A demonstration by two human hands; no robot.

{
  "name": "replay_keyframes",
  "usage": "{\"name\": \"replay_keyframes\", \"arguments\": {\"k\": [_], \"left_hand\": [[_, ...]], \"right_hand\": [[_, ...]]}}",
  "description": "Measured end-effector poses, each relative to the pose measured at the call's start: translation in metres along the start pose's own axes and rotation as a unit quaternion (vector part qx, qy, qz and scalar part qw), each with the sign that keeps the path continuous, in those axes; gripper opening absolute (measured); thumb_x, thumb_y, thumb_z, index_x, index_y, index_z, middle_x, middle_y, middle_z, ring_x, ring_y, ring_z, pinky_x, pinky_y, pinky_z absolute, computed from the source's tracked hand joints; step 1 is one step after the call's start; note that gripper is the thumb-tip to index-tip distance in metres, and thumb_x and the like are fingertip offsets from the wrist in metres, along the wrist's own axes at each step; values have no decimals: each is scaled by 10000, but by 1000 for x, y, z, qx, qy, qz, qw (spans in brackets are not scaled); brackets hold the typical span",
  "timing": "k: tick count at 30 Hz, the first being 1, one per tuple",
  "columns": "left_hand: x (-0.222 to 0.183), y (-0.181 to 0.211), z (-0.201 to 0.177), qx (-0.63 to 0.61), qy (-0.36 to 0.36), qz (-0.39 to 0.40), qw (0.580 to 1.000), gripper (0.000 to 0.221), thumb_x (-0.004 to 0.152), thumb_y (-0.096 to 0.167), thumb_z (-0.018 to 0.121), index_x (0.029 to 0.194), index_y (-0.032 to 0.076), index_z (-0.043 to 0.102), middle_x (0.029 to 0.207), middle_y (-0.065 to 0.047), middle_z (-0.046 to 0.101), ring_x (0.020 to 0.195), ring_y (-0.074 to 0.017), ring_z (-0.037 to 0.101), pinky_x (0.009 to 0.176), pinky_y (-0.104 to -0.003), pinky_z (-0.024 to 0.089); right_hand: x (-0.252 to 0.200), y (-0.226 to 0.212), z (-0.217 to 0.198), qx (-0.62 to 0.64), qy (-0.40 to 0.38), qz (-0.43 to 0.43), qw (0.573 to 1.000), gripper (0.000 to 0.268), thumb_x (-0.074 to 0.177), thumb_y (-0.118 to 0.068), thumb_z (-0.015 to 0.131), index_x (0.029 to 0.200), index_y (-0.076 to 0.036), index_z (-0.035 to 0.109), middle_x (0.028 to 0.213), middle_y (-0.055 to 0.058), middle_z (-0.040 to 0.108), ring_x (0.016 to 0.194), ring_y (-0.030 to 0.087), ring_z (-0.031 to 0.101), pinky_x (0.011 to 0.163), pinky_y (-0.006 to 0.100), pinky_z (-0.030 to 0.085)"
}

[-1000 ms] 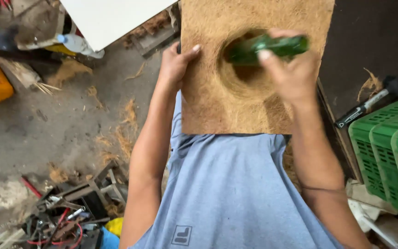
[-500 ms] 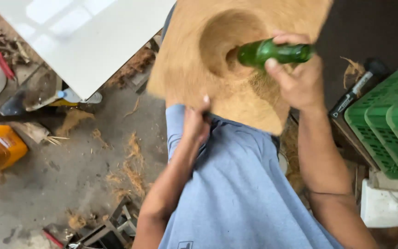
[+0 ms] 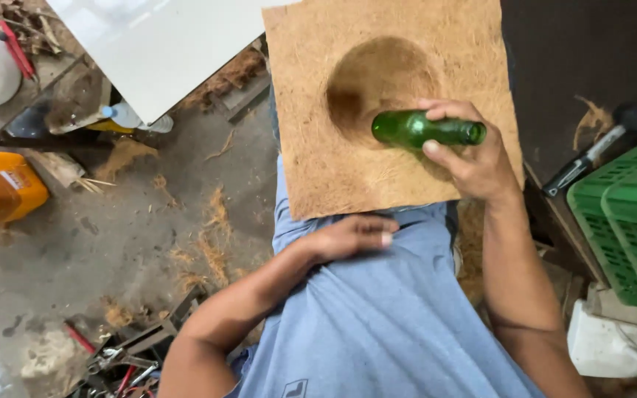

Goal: Shaping a coconut fiber hat by pressing a glass bottle into the mold and then trimming the excess material with scissors.

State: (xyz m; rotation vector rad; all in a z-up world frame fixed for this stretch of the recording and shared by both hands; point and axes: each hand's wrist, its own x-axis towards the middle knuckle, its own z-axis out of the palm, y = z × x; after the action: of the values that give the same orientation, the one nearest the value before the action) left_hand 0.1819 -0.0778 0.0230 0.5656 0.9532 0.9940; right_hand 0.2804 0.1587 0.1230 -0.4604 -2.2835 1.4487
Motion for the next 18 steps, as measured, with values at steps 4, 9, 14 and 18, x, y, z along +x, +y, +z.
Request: {"name": "replay_keyframes", "arguments": {"k": [4,9,14,18], "left_hand": [[-33,81,-9,278,-162,36,946,644,957,480,638,1434,54,567,1465,-244,563,1365,-469,509,1158,-594,390],[-31,130,-51,401,292,224,839,535,979,215,677,1389,-100,543,1358,-433,502,1276,-604,461,1080,-681,386],[28,27,-138,479,553,147,665,995,969,482,824,1641,70,216,1671,-247,189,1521,-464,269,1214,-659,285],[8,25,-119,277,587,137,748,1078,817,372,921,1567,-55,275,1510,-375,383,1420,-537,399,1210,-586,330]], "right_hand": [[-10,11,3,33,-12,13,999,339,877,-16,783,1173,27,625,1290,256,637,1259,387,600,1123,531,409],[-20,5,13,4,-9,23,1000,366,860,-46,817,1188,1,664,1280,205,667,1193,346,649,1059,457,450],[-23,3,24,-28,-40,1,999,396,836,-59,805,1211,-16,684,1276,229,665,1199,432,640,1051,542,461],[-27,11,29,-65,-66,5,996,447,847,-123,799,1266,-42,666,1318,207,634,1230,435,610,1054,559,450]]}}
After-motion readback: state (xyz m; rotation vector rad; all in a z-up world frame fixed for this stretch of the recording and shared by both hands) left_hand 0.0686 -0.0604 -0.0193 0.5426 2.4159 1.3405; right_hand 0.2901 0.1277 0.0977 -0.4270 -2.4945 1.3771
